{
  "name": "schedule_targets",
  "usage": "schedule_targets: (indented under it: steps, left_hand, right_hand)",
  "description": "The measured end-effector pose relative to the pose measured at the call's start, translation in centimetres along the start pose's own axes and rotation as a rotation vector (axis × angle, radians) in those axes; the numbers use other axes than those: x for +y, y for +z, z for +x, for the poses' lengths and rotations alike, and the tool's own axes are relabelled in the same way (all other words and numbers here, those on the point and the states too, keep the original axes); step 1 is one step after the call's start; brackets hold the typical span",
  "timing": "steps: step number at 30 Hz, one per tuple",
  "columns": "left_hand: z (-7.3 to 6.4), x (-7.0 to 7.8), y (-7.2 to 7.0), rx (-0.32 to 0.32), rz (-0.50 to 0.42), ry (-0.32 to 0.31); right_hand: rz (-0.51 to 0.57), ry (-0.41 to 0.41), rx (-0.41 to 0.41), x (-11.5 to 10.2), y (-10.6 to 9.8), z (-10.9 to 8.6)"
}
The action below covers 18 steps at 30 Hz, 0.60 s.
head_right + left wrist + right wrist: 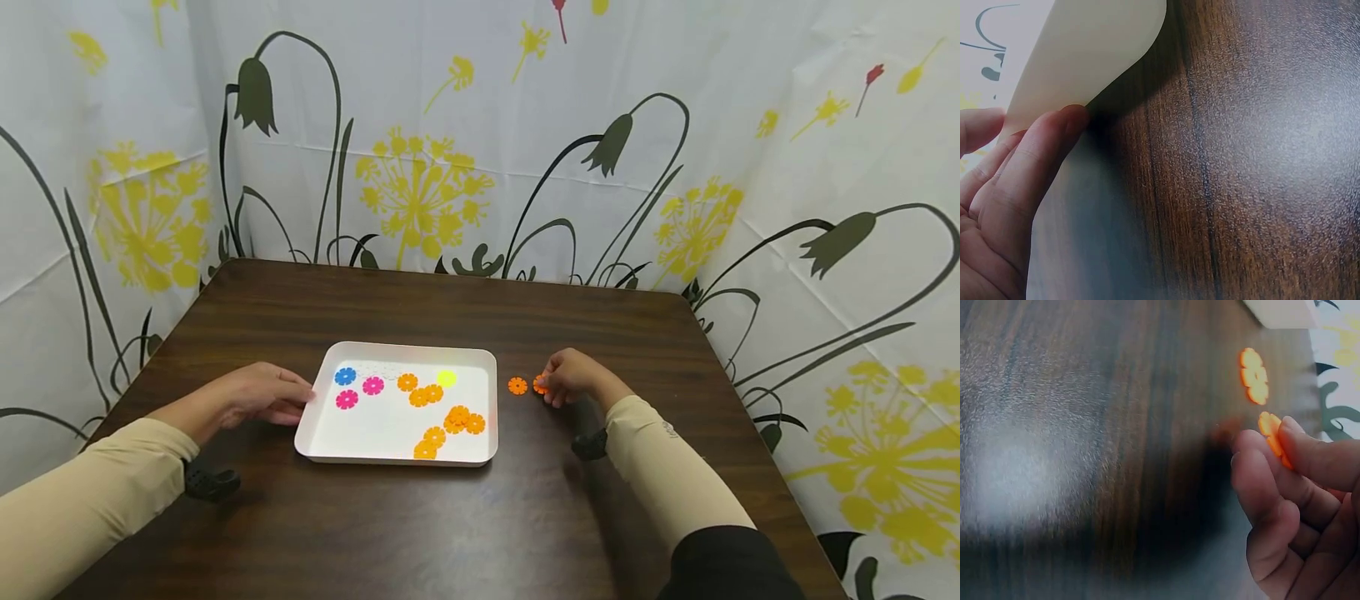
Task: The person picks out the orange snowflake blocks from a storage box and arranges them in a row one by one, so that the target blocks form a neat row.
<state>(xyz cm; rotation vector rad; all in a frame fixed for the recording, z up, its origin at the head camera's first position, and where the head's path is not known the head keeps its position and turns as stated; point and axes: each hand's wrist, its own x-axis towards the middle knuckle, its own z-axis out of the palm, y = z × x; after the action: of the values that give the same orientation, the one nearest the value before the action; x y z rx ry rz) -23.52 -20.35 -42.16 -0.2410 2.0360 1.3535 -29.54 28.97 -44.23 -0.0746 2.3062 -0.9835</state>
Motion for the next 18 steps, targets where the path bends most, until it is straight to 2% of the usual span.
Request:
schedule_targets:
  steps: [12, 18]
  left_hand:
    - [0.2, -0.2, -0.1, 0.008, -0.005, -0.003]
    - [0.2, -0.2, -0.1, 0.005, -0.011, -0.003]
  right_hand:
    - [-0.269, 0.008, 0.064, -0.8, 0.9, 1.6]
    - [-0.307, 0.028, 0.078, -1.1, 1.1, 1.7]
